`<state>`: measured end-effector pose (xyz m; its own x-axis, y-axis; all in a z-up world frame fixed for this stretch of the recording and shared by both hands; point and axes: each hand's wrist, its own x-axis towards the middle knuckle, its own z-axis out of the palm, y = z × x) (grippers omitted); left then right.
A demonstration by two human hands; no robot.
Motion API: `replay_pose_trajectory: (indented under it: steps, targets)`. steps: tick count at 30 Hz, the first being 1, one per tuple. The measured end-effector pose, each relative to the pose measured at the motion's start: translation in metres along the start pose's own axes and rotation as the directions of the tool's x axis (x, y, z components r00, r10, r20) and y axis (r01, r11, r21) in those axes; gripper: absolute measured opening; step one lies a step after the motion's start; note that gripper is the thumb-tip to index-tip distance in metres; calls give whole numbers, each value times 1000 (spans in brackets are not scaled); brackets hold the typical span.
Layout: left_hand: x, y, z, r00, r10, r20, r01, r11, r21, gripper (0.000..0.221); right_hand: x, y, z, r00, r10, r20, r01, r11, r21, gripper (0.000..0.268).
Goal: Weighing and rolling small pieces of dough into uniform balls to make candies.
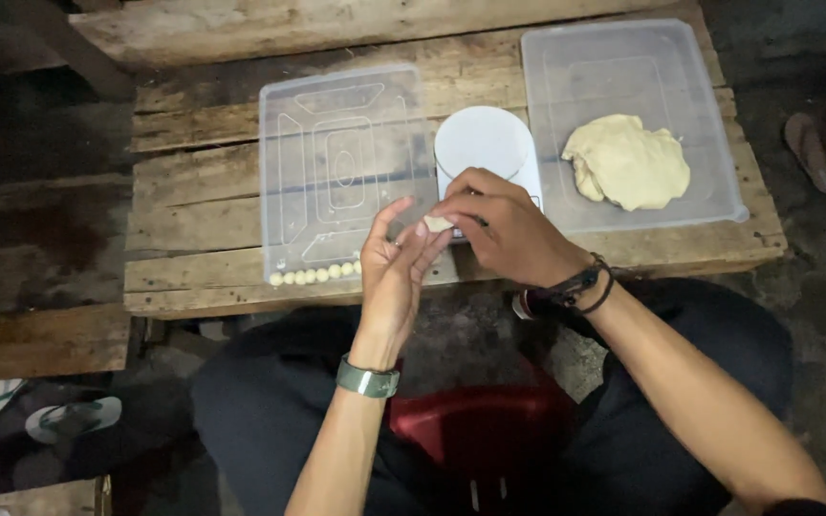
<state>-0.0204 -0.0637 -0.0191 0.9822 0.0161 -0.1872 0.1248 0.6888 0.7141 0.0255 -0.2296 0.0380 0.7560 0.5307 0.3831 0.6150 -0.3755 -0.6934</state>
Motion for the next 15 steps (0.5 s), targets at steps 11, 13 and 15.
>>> replay_pose_trajectory:
  steps: [11, 13, 15]
  targets:
    - [1, 8, 0, 996, 77, -50, -72, 993, 93, 48, -1, 1, 3, 998, -54, 18, 54, 998, 28, 26]
    - [3, 7, 0, 994, 107, -35, -102, 987, 120, 59, 0, 2, 2, 997, -72, 37, 72, 997, 4, 23]
    - [10, -3, -7, 991, 128, -41, -123, 988, 97, 76, 3, -3, 1, 994, -98, -52, 98, 995, 1, 10]
